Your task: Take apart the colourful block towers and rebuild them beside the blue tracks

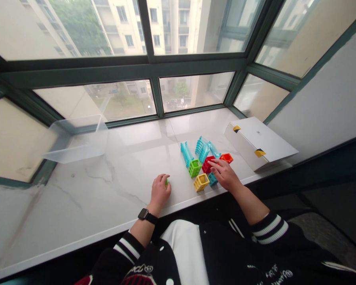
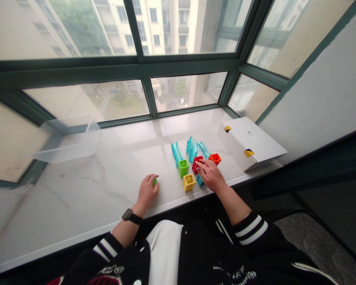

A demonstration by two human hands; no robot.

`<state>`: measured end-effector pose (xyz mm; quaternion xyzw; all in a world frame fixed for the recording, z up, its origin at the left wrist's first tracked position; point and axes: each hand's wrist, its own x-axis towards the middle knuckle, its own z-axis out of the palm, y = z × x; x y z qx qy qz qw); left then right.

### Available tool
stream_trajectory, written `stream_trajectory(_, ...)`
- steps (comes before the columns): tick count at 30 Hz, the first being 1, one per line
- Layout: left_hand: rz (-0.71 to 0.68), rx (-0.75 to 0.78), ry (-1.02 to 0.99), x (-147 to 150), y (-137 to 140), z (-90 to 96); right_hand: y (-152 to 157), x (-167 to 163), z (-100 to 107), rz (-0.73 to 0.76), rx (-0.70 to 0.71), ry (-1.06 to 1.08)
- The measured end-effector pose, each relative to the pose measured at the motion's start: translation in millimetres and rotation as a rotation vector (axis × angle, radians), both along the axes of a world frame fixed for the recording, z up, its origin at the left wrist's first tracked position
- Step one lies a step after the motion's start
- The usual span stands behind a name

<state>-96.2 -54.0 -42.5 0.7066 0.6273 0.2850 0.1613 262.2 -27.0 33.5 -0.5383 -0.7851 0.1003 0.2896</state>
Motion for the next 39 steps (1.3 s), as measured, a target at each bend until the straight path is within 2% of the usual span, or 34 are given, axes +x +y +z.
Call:
stream_trajectory(12, -0.005, 0.003, 0.001, 0.4, -0.2, 2.2, -1.6, -0.9, 4.2, -0.006, 0.000, 0.000)
stream_trajectory(20, -0.004, 0.008, -0.008, 0.7, -0.1, 2.6, -19.5, 6.5, 17.3, -0.090, 0.108, 0.085)
stream_trajectory(39, -0.002, 0.011, 0.003, 1.2, 0.0, 3.9, -30.1, 12.1, 6.5, -0.101, 0.037, 0.091)
